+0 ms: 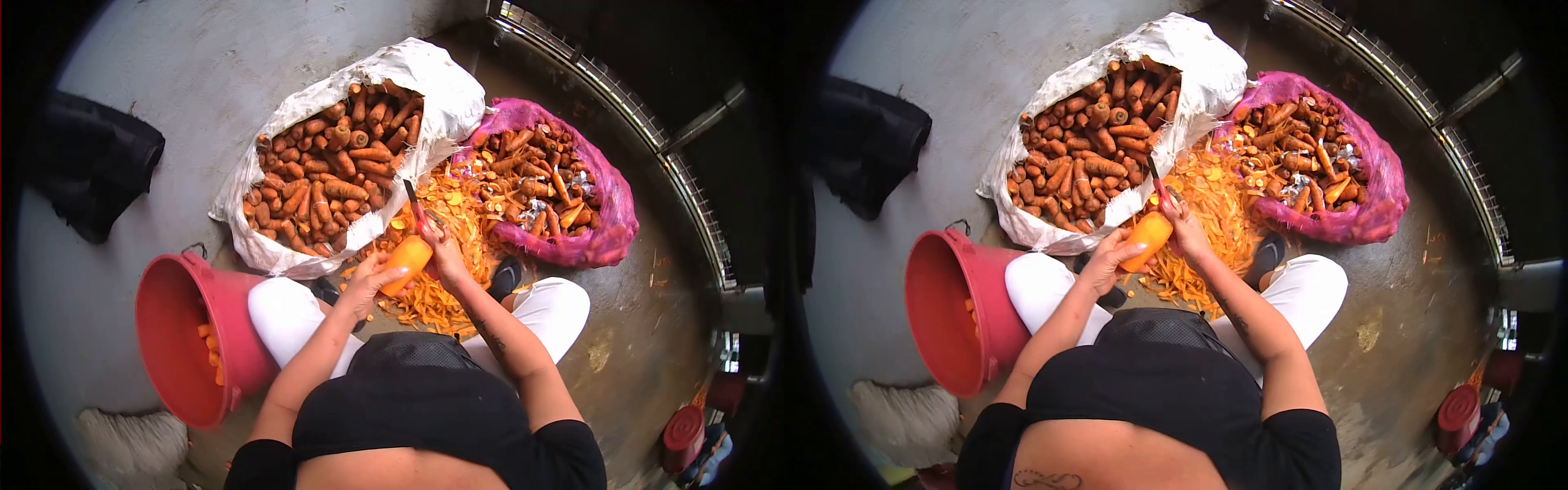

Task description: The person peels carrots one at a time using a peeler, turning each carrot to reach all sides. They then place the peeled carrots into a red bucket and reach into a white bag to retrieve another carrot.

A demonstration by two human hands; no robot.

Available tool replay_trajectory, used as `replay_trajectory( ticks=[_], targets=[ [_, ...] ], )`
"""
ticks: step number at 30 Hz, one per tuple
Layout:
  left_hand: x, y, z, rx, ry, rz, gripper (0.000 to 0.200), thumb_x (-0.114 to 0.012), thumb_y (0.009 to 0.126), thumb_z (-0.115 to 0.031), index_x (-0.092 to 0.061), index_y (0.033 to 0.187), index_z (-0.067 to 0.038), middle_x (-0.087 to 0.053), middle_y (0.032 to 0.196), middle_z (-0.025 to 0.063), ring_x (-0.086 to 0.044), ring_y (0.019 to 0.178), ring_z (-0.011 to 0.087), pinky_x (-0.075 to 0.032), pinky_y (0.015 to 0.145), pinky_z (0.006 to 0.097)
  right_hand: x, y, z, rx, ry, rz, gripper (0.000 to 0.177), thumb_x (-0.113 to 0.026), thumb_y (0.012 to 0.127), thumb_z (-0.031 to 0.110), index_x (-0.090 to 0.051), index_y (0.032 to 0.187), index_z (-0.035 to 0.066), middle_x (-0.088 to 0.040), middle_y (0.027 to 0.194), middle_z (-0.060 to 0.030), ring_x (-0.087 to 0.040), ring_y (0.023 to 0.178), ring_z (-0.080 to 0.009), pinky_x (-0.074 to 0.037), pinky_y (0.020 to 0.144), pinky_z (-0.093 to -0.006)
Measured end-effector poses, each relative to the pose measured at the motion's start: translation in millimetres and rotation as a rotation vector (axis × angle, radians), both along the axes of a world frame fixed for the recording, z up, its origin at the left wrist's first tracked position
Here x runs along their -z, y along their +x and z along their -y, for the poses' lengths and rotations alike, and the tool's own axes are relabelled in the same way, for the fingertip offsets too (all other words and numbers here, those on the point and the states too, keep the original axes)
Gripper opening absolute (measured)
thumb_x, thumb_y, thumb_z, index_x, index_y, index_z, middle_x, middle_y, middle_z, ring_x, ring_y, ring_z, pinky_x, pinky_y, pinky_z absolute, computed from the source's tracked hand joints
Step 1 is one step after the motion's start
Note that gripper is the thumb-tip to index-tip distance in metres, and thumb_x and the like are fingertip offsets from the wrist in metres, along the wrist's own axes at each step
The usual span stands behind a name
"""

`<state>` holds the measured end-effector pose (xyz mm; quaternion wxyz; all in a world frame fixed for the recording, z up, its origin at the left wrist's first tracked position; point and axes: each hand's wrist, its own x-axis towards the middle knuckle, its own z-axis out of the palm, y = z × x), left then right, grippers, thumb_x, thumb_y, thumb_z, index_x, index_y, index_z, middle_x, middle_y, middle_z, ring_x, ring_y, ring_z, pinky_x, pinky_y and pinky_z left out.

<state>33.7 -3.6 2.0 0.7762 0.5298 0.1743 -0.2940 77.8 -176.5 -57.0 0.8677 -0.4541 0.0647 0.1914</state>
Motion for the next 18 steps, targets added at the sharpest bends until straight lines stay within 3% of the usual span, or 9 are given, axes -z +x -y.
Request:
replay_trajectory(
  ticks=[2,5,6,7,8,9,13,14,18],
  targets=[
    [-1,4,4,0.207,0.196,0.243,0.050,-0.078,0.076,-0.024,-0.055,0.113,0.002,-0.064,0.106,0.0098,-0.066,0.093,0.0183,-0.053,0.081,0.0306,-16,-7,0,-0.078,-0.004,0.130,0.030,-0.051,0.099,0.033,-0.057,0.115,0.008,-0.059,0.099,-0.0010,-0.057,0.086,-0.0085,-0.047,0.077,-0.0246],
    [1,6,2,0.317,0.514,0.506,0.058,-0.082,0.068,-0.036,-0.061,0.110,-0.001,-0.068,0.099,0.0130,-0.067,0.091,0.0244,-0.050,0.079,0.0351,-20,-15,-2,-0.008,-0.234,0.251,0.050,-0.051,0.099,0.032,-0.042,0.141,0.007,-0.057,0.091,0.0026,-0.052,0.077,-0.0056,-0.043,0.068,-0.0215],
    [-12,7,2,0.327,0.689,0.564,0.059,-0.082,0.067,-0.037,-0.061,0.110,-0.003,-0.068,0.097,0.0140,-0.067,0.090,0.0260,-0.051,0.080,0.0359,-31,-18,6,-0.046,-0.122,0.169,0.046,-0.050,0.100,0.031,-0.045,0.139,0.007,-0.051,0.081,0.0062,-0.042,0.064,-0.0026,-0.034,0.057,-0.0194],
    [-28,8,2,0.336,0.864,0.623,0.060,-0.082,0.066,-0.039,-0.062,0.110,-0.004,-0.068,0.096,0.0149,-0.067,0.090,0.0276,-0.051,0.080,0.0367,-26,-17,15,-0.045,-0.212,0.195,0.045,-0.051,0.099,0.029,-0.046,0.139,0.007,-0.047,0.078,0.0081,-0.034,0.060,-0.0020,-0.025,0.053,-0.0194],
    [-43,9,2,0.355,0.977,0.632,0.064,-0.081,0.066,-0.038,-0.057,0.116,-0.006,-0.069,0.089,0.0119,-0.067,0.084,0.0232,-0.050,0.078,0.0332,-21,-19,24,-0.033,-0.256,0.248,0.044,-0.051,0.099,0.028,-0.046,0.138,0.007,-0.047,0.078,0.0078,-0.034,0.059,-0.0023,-0.027,0.052,-0.0196],
    [-47,10,1,0.337,1.035,0.660,0.062,-0.080,0.066,-0.037,-0.057,0.115,-0.006,-0.069,0.090,0.0128,-0.067,0.085,0.0254,-0.051,0.078,0.0346,-21,-23,30,-0.020,-0.301,0.301,0.044,-0.051,0.099,0.028,-0.047,0.137,0.007,-0.048,0.078,0.0075,-0.035,0.058,-0.0027,-0.028,0.051,-0.0198],
    [-59,16,-8,0.290,1.167,0.788,0.055,-0.079,0.067,-0.035,-0.057,0.108,-0.005,-0.068,0.094,0.0161,-0.066,0.090,0.0331,-0.051,0.078,0.0404,-37,-51,43,-0.017,-0.450,0.230,0.022,-0.054,0.098,0.026,-0.057,0.107,0.006,-0.047,0.076,0.0058,-0.042,0.064,-0.0032,-0.035,0.056,-0.0198],
    [-56,17,-10,0.274,1.172,0.828,0.055,-0.079,0.067,-0.034,-0.056,0.107,-0.005,-0.068,0.094,0.0164,-0.066,0.090,0.0333,-0.051,0.078,0.0409,-43,-58,41,-0.006,-0.382,0.221,0.021,-0.055,0.098,0.023,-0.057,0.107,0.004,-0.050,0.080,0.0033,-0.046,0.068,-0.0048,-0.039,0.061,-0.0208],
    [-59,20,-10,0.260,1.158,0.827,0.057,-0.080,0.066,-0.035,-0.055,0.107,-0.004,-0.067,0.095,0.0169,-0.065,0.091,0.0324,-0.050,0.078,0.0403,-44,-73,38,0.020,-0.621,0.399,0.020,-0.059,0.095,0.020,-0.057,0.106,0.003,-0.056,0.087,-0.0005,-0.052,0.078,-0.0081,-0.045,0.069,-0.0250]
  ],
)
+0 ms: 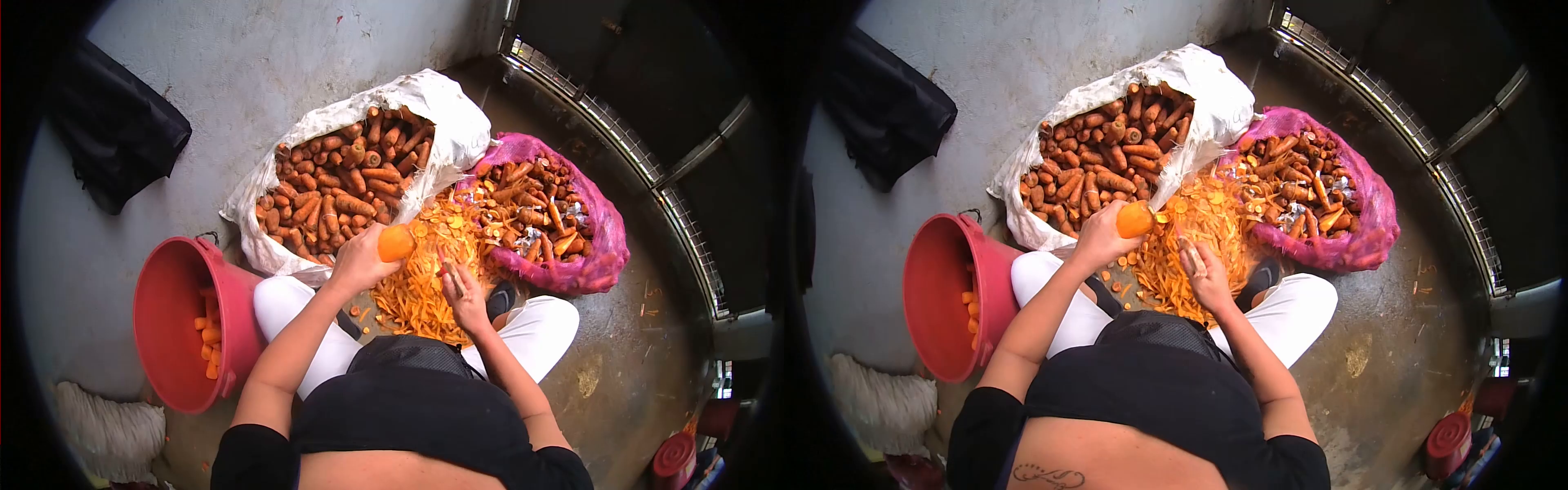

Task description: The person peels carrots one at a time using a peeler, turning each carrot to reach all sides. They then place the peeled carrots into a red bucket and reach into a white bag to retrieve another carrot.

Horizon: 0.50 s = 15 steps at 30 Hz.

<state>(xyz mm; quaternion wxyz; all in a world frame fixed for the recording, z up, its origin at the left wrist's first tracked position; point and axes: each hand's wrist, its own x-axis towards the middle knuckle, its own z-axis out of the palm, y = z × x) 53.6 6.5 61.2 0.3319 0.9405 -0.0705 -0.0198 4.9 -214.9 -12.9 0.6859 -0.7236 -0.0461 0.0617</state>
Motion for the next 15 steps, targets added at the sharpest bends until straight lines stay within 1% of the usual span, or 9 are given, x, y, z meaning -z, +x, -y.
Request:
replay_trajectory(
  ticks=[1,3,4,7,11,14,15],
  targets=[
    [0,0,0,-0.008,-0.039,-0.038,0.056,-0.080,0.066,-0.035,-0.055,0.105,-0.004,-0.067,0.094,0.0167,-0.065,0.090,0.0332,-0.050,0.078,0.0410,-6,-4,-5,0.027,-0.036,0.111,0.017,-0.054,0.098,0.020,-0.060,0.103,0.005,-0.050,0.071,0.0047,-0.043,0.061,-0.0032,-0.035,0.055,-0.0196],
    [0,1,-1,-0.027,-0.115,-0.111,0.053,-0.080,0.066,-0.034,-0.056,0.102,-0.004,-0.067,0.092,0.0163,-0.065,0.089,0.0347,-0.050,0.077,0.0425,-26,-9,-8,-0.013,-0.117,0.206,0.016,-0.057,0.096,0.018,-0.060,0.098,0.003,-0.054,0.074,0.0025,-0.048,0.065,-0.0063,-0.040,0.059,-0.0221],
    [-2,0,-1,-0.039,-0.135,-0.166,0.055,-0.081,0.065,-0.035,-0.057,0.103,-0.004,-0.067,0.092,0.0166,-0.065,0.089,0.0334,-0.050,0.079,0.0402,-26,-9,-9,-0.021,-0.110,0.213,0.015,-0.059,0.094,0.016,-0.061,0.096,0.001,-0.056,0.074,0.0002,-0.051,0.066,-0.0086,-0.043,0.061,-0.0240],
    [-2,-1,-3,-0.005,-0.249,-0.171,0.055,-0.081,0.064,-0.034,-0.059,0.105,-0.003,-0.068,0.093,0.0166,-0.065,0.091,0.0327,-0.050,0.079,0.0395,-26,-7,-10,-0.015,-0.188,0.216,0.015,-0.064,0.090,0.017,-0.062,0.096,0.003,-0.056,0.070,-0.0096,-0.055,0.061,-0.0153,-0.044,0.058,-0.0288],
    [-10,-5,-4,-0.003,-0.215,-0.140,0.053,-0.080,0.064,-0.033,-0.060,0.102,-0.003,-0.068,0.089,0.0166,-0.066,0.088,0.0326,-0.051,0.078,0.0387,-30,-9,-12,-0.042,-0.188,0.219,0.015,-0.063,0.091,0.018,-0.063,0.095,0.003,-0.056,0.067,-0.0078,-0.053,0.059,-0.0142,-0.044,0.057,-0.0287],
    [-16,-7,-1,0.002,-0.168,-0.086,0.049,-0.079,0.064,-0.033,-0.059,0.097,-0.002,-0.067,0.086,0.0171,-0.066,0.085,0.0336,-0.051,0.075,0.0391,-33,-10,-18,-0.024,-0.117,0.200,0.014,-0.061,0.093,0.015,-0.059,0.091,0.001,-0.050,0.065,-0.0021,-0.045,0.060,-0.0078,-0.040,0.055,-0.0267],
    [-18,-7,0,0.003,-0.166,-0.080,0.048,-0.078,0.064,-0.033,-0.058,0.096,-0.002,-0.067,0.086,0.0174,-0.066,0.085,0.0340,-0.051,0.075,0.0393,-34,-10,-19,-0.021,-0.106,0.205,0.014,-0.061,0.093,0.015,-0.059,0.090,0.001,-0.050,0.065,-0.0021,-0.045,0.060,-0.0077,-0.040,0.055,-0.0266]
  ],
)
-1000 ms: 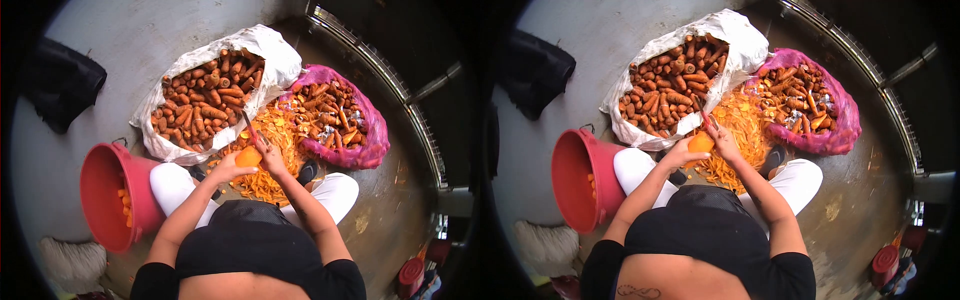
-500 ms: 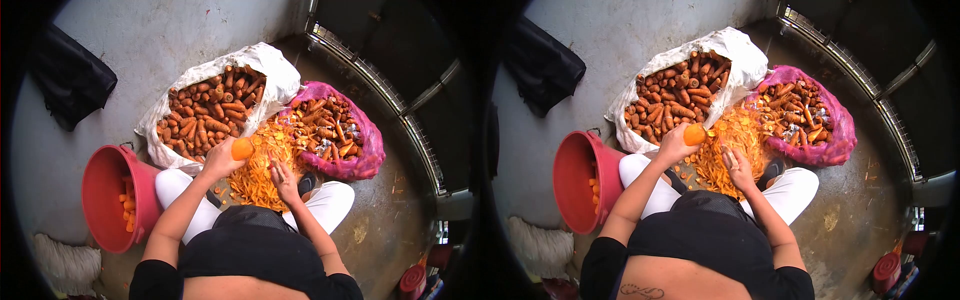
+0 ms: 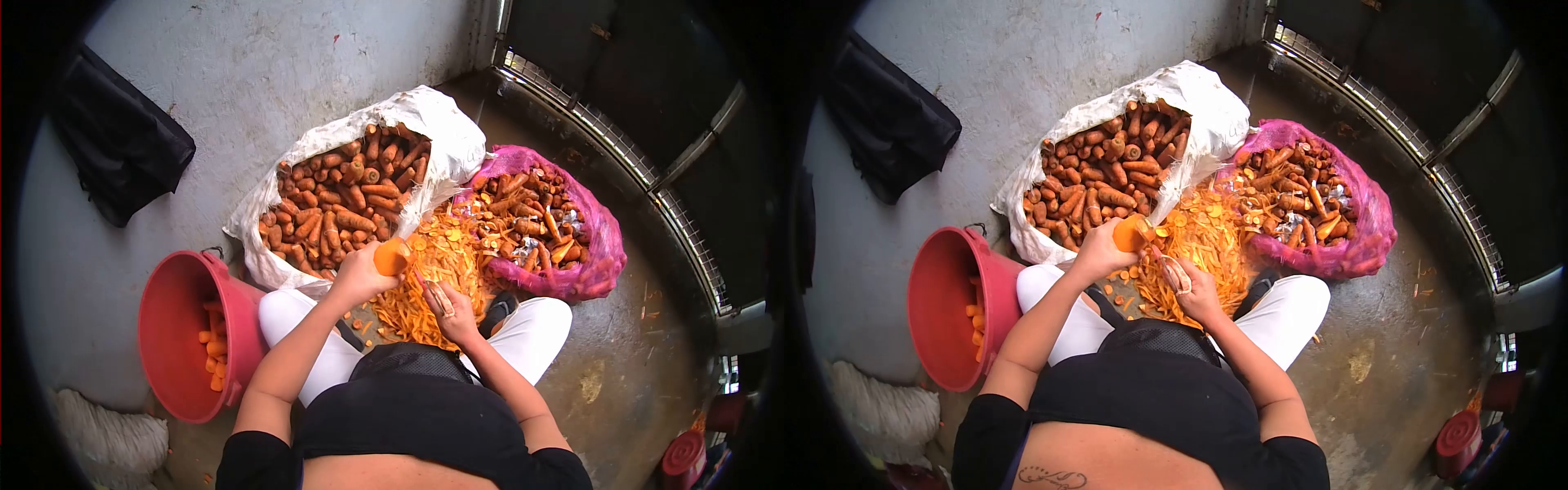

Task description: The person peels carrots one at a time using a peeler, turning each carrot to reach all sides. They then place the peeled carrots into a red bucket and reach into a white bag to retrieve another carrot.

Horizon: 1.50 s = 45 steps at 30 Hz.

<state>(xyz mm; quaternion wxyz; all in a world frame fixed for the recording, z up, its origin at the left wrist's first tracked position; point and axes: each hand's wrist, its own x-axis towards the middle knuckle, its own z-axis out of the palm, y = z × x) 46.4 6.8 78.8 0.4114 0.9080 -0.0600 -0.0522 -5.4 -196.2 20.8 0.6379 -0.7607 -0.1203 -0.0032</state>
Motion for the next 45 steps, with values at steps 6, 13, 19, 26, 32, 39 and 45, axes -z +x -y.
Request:
replay_trajectory(
  ticks=[6,13,19,26,32,39,45],
  targets=[
    [0,1,0,0.001,0.035,-0.010,0.049,-0.079,0.063,-0.031,-0.058,0.099,-0.003,-0.067,0.086,0.0161,-0.067,0.084,0.0313,-0.051,0.075,0.0377,0,-1,1,-0.003,0.015,0.009,0.013,-0.060,0.093,0.014,-0.059,0.090,0.001,-0.051,0.066,-0.0024,-0.045,0.060,-0.0075,-0.040,0.055,-0.0264],
    [0,-1,2,0.000,0.088,0.040,0.045,-0.077,0.062,-0.030,-0.056,0.093,-0.003,-0.067,0.083,0.0181,-0.066,0.082,0.0363,-0.051,0.072,0.0424,-1,-2,6,0.006,-0.030,-0.001,0.014,-0.064,0.091,0.017,-0.064,0.095,0.004,-0.058,0.070,-0.0061,-0.054,0.061,-0.0118,-0.045,0.058,-0.0280],
    [-2,-5,7,-0.022,0.061,0.138,0.043,-0.075,0.063,-0.027,-0.056,0.092,-0.002,-0.066,0.080,0.0189,-0.066,0.080,0.0365,-0.051,0.071,0.0431,6,-1,2,0.004,0.028,-0.080,0.014,-0.063,0.091,0.017,-0.064,0.096,0.004,-0.056,0.069,-0.0068,-0.053,0.060,-0.0128,-0.045,0.058,-0.0293],
    [-7,-6,5,-0.001,0.113,0.096,0.040,-0.073,0.064,-0.024,-0.058,0.094,-0.001,-0.066,0.079,0.0194,-0.066,0.078,0.0365,-0.052,0.070,0.0434,7,1,3,-0.005,-0.020,-0.080,0.017,-0.062,0.093,0.021,-0.065,0.095,0.004,-0.057,0.069,-0.0080,-0.054,0.061,-0.0135,-0.045,0.059,-0.0299],
    [4,-7,3,-0.014,0.091,0.149,0.041,-0.073,0.065,-0.025,-0.059,0.096,-0.002,-0.067,0.079,0.0187,-0.066,0.078,0.0360,-0.052,0.070,0.0420,11,2,1,-0.004,-0.026,-0.102,0.020,-0.062,0.092,0.024,-0.065,0.096,0.004,-0.059,0.070,-0.0087,-0.056,0.062,-0.0148,-0.046,0.060,-0.0303],
    [-1,-9,4,-0.045,0.110,0.141,0.043,-0.074,0.064,-0.025,-0.060,0.097,-0.002,-0.068,0.083,0.0183,-0.067,0.080,0.0336,-0.053,0.073,0.0406,13,5,0,-0.022,-0.021,-0.117,0.024,-0.062,0.092,0.028,-0.065,0.095,0.004,-0.063,0.074,-0.0077,-0.058,0.067,-0.0133,-0.047,0.064,-0.0291],
    [1,-8,1,-0.010,0.048,0.045,0.044,-0.075,0.064,-0.026,-0.061,0.098,-0.001,-0.068,0.086,0.0178,-0.067,0.082,0.0321,-0.053,0.074,0.0386,14,5,1,-0.028,0.001,-0.155,0.026,-0.062,0.093,0.030,-0.065,0.095,0.004,-0.064,0.074,-0.0090,-0.059,0.068,-0.0136,-0.048,0.064,-0.0299]
  ],
)
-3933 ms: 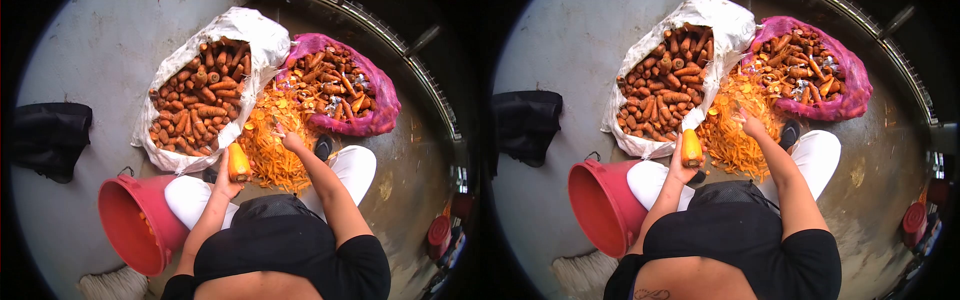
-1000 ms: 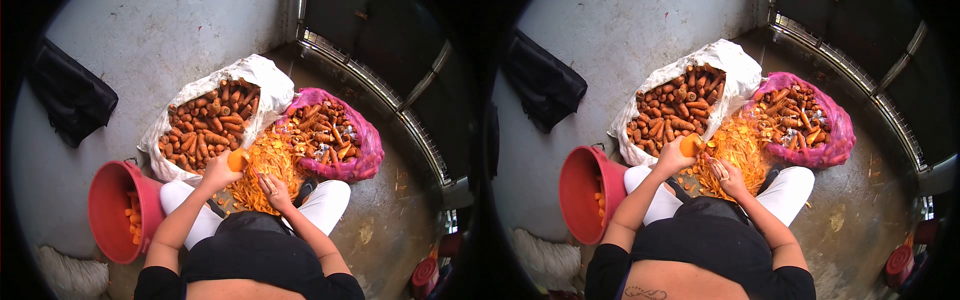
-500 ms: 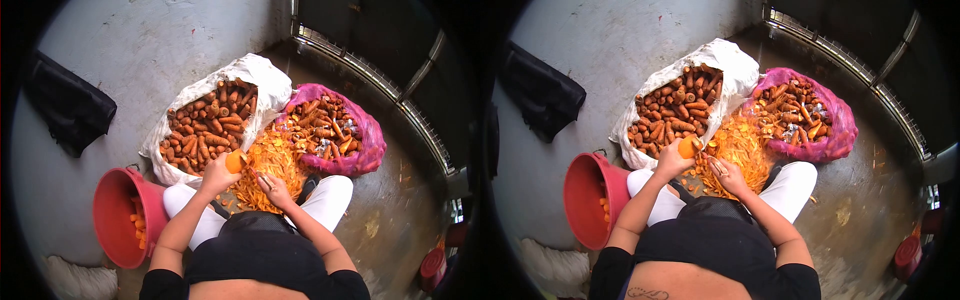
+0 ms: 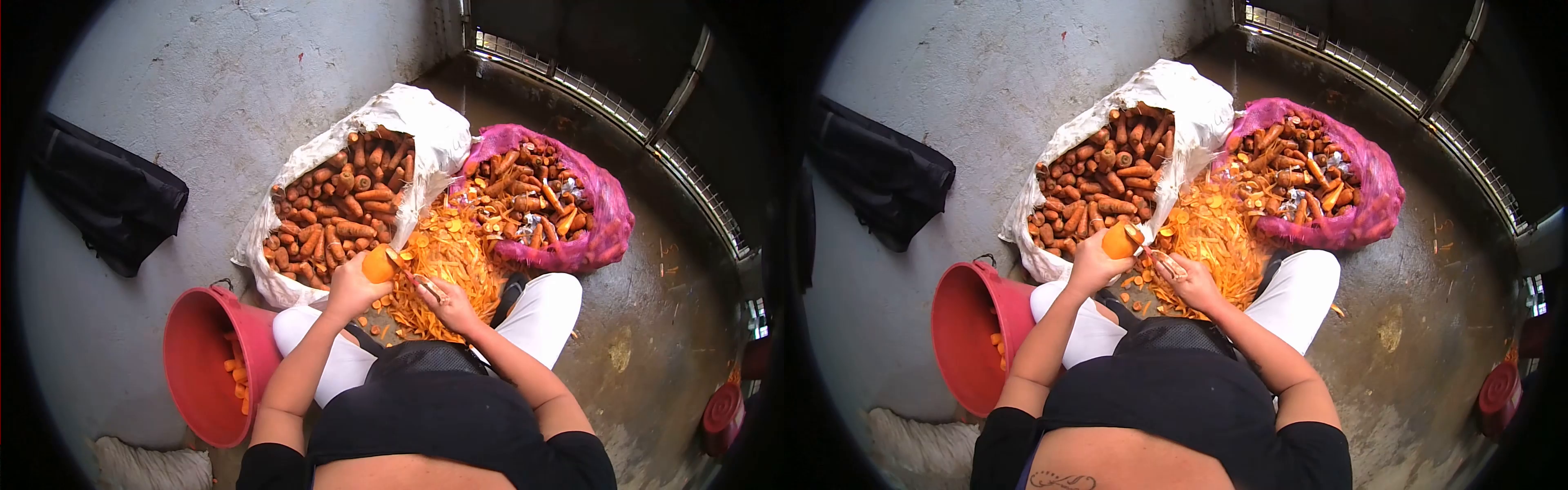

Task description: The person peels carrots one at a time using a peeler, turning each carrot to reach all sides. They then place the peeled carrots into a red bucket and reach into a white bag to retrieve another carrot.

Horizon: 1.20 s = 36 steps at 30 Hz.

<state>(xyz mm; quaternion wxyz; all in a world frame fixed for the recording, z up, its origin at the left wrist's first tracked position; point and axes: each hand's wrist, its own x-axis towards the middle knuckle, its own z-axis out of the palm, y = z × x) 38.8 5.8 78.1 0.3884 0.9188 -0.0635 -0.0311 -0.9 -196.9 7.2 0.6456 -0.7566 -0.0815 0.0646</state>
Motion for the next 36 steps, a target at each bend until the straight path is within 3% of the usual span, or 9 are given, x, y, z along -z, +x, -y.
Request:
replay_trajectory(
  ticks=[5,11,14,17,23,28,29,31,36],
  targets=[
    [0,0,4,-0.048,0.061,0.018,0.046,-0.076,0.063,-0.027,-0.062,0.098,-0.001,-0.068,0.085,0.0163,-0.068,0.082,0.0301,-0.053,0.075,0.0379,3,3,1,0.007,0.009,-0.017,0.026,-0.062,0.092,0.030,-0.066,0.098,0.005,-0.063,0.074,-0.0113,-0.060,0.066,-0.0168,-0.048,0.064,-0.0314],
    [6,2,0,-0.011,-0.038,-0.010,0.046,-0.077,0.064,-0.027,-0.061,0.098,-0.001,-0.068,0.085,0.0172,-0.068,0.081,0.0314,-0.053,0.074,0.0384,1,5,2,0.008,-0.023,-0.010,0.027,-0.062,0.092,0.032,-0.066,0.097,0.005,-0.063,0.073,-0.0134,-0.060,0.064,-0.0207,-0.048,0.063,-0.0333],
    [-7,-1,8,-0.069,0.133,0.086,0.047,-0.078,0.063,-0.028,-0.061,0.098,-0.001,-0.068,0.085,0.0171,-0.068,0.081,0.0312,-0.053,0.074,0.0383,2,7,1,0.014,-0.038,0.005,0.027,-0.062,0.092,0.032,-0.065,0.096,0.005,-0.063,0.073,-0.0137,-0.060,0.064,-0.0216,-0.048,0.063,-0.0343],
    [-3,-1,7,-0.064,0.110,0.081,0.049,-0.079,0.062,-0.030,-0.062,0.098,-0.001,-0.068,0.086,0.0168,-0.068,0.082,0.0305,-0.053,0.074,0.0379,1,7,1,0.016,-0.039,0.032,0.028,-0.062,0.092,0.032,-0.065,0.095,0.005,-0.063,0.073,-0.0138,-0.060,0.065,-0.0222,-0.048,0.063,-0.0348],
    [0,2,1,0.000,-0.100,-0.050,0.047,-0.081,0.065,-0.025,-0.062,0.100,0.001,-0.069,0.086,0.0113,-0.067,0.080,0.0238,-0.052,0.075,0.0345,3,7,2,-0.001,0.029,-0.036,0.028,-0.061,0.093,0.032,-0.065,0.099,0.005,-0.064,0.076,-0.0109,-0.060,0.068,-0.0171,-0.048,0.065,-0.0329],
    [-2,6,-2,0.050,-0.472,-0.394,0.036,-0.079,0.072,-0.017,-0.063,0.099,0.002,-0.065,0.079,0.0050,-0.059,0.061,0.0114,-0.048,0.056,0.0263,0,10,5,-0.023,0.062,-0.045,0.026,-0.061,0.093,0.030,-0.065,0.100,0.005,-0.062,0.074,-0.0084,-0.055,0.066,-0.0131,-0.047,0.064,-0.0302],
    [-6,5,-1,0.050,-0.522,-0.469,0.034,-0.079,0.073,-0.016,-0.064,0.098,0.002,-0.064,0.078,0.0044,-0.057,0.057,0.0093,-0.046,0.052,0.0247,1,11,7,-0.047,0.048,-0.041,0.026,-0.059,0.095,0.029,-0.065,0.102,0.005,-0.059,0.074,-0.0042,-0.053,0.067,-0.0104,-0.045,0.063,-0.0281],
    [-9,6,-1,0.068,-0.592,-0.536,0.034,-0.077,0.073,-0.012,-0.061,0.099,0.002,-0.061,0.073,0.0035,-0.053,0.051,0.0094,-0.043,0.047,0.0230,3,11,10,-0.099,0.021,-0.033,0.025,-0.056,0.097,0.025,-0.063,0.106,0.004,-0.053,0.073,0.0043,-0.048,0.068,-0.0051,-0.042,0.062,-0.0237],
    [-21,7,-1,0.138,-0.737,-0.709,0.033,-0.072,0.075,-0.013,-0.059,0.100,0.004,-0.058,0.070,0.0046,-0.052,0.047,0.0110,-0.042,0.044,0.0226,-9,11,13,-0.111,0.056,0.001,0.023,-0.056,0.097,0.025,-0.063,0.101,0.004,-0.054,0.072,0.0027,-0.048,0.067,-0.0059,-0.042,0.061,-0.0246]
  ],
)
